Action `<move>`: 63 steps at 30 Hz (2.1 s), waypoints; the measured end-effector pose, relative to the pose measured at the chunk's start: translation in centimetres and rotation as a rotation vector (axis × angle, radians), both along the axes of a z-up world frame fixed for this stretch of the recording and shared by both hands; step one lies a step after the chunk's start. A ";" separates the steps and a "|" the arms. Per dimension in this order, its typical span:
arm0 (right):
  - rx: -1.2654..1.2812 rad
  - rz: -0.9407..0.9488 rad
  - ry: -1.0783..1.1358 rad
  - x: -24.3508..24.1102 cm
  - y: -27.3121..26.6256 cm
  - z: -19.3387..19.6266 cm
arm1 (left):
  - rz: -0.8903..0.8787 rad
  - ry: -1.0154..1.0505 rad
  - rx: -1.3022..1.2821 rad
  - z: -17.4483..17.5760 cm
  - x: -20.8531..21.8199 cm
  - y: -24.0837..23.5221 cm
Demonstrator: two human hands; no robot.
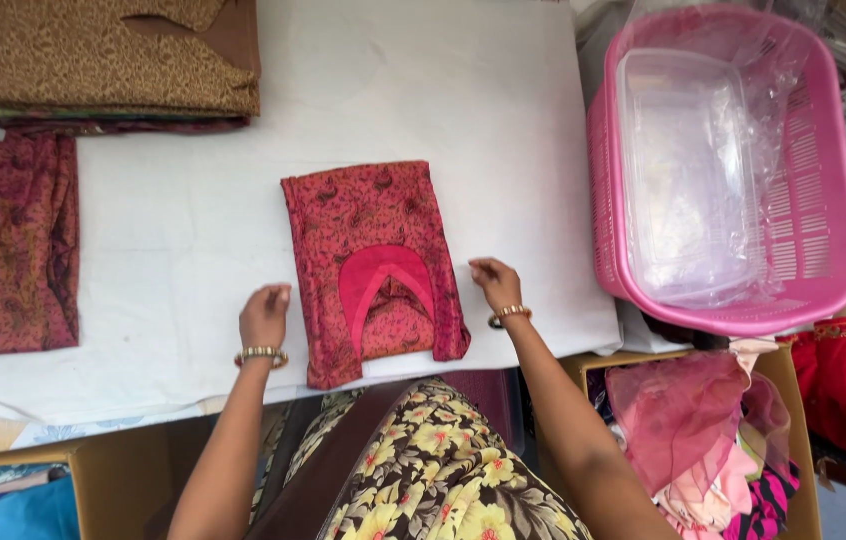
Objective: The person folds a red patterned garment on a white table, smoothing it and stacking it with other folded items. They then unfold and fold a blue garment with an embroidered border, placing it on the table.
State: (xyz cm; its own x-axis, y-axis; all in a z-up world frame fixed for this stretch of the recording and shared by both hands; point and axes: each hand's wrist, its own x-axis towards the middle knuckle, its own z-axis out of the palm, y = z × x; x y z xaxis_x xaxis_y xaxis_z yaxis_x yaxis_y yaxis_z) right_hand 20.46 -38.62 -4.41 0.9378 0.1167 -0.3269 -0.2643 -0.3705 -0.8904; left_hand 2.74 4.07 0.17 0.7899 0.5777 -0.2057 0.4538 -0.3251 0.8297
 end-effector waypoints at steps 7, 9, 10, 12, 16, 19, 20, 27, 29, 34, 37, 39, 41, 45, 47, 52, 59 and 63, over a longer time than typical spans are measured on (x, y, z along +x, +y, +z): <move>-0.176 0.087 -0.049 13.6 11.7 4.9 | 0.046 -0.040 0.212 -0.4 15.9 1.7; -0.246 0.084 -0.013 15.4 14.6 6.5 | 0.153 0.294 0.302 1.1 18.7 1.4; -0.245 0.087 -0.010 16.4 15.5 7.2 | 0.155 0.298 0.303 1.6 19.7 1.7; -0.356 0.088 0.248 17.9 17.2 8.7 | 0.094 0.563 0.291 2.5 21.5 2.1; -0.399 0.130 0.360 20.4 17.6 4.3 | 0.002 0.542 0.097 2.7 23.3 3.0; 0.019 -0.092 0.382 22.5 17.4 3.0 | 0.240 0.253 -0.288 4.0 26.2 3.7; 0.159 -0.157 0.370 23.1 17.2 2.9 | 0.247 0.175 -0.371 3.7 27.3 4.1; 0.110 -0.291 0.216 30.9 17.9 4.2 | 0.301 0.060 -0.476 2.0 38.1 6.1; 0.111 -0.310 0.217 33.3 18.5 5.1 | 0.306 0.032 -0.491 1.9 40.9 6.6; 0.071 -0.294 0.205 35.1 19.1 7.5 | 0.265 -0.026 -0.525 0.0 44.0 7.1; -0.043 -0.177 -0.043 31.6 16.1 2.2 | 0.150 -0.018 -0.226 -0.8 39.6 5.5; -0.398 -0.095 -0.258 28.0 15.5 3.4 | 0.004 0.061 0.055 1.2 35.7 4.0; -0.418 -0.086 -0.217 20.7 15.3 6.6 | -0.032 0.031 0.131 1.0 29.6 2.2; -0.600 -0.009 -0.146 11.8 15.0 8.8 | -0.030 0.007 0.139 1.8 20.8 -1.1; -0.690 0.035 -0.269 10.9 14.4 7.2 | -0.018 -0.038 0.164 1.3 20.4 -1.3; -0.627 -0.044 0.021 11.3 14.4 10.6 | 0.057 -0.038 0.108 2.8 20.7 -0.8; 0.213 -0.395 0.230 10.3 12.4 3.7 | 0.137 0.048 -0.104 0.3 20.6 -0.3; -0.236 -0.246 0.123 9.2 13.1 5.2 | 0.168 0.023 0.019 3.4 19.3 -1.8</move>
State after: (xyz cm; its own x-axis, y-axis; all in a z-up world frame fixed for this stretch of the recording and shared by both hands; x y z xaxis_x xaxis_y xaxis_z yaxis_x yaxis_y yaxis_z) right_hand 29.61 -25.49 0.80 0.8803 -0.1992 -0.4305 -0.4711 -0.4740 -0.7439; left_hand 22.02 2.28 3.54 0.6772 0.7052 -0.2101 0.5217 -0.2588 0.8129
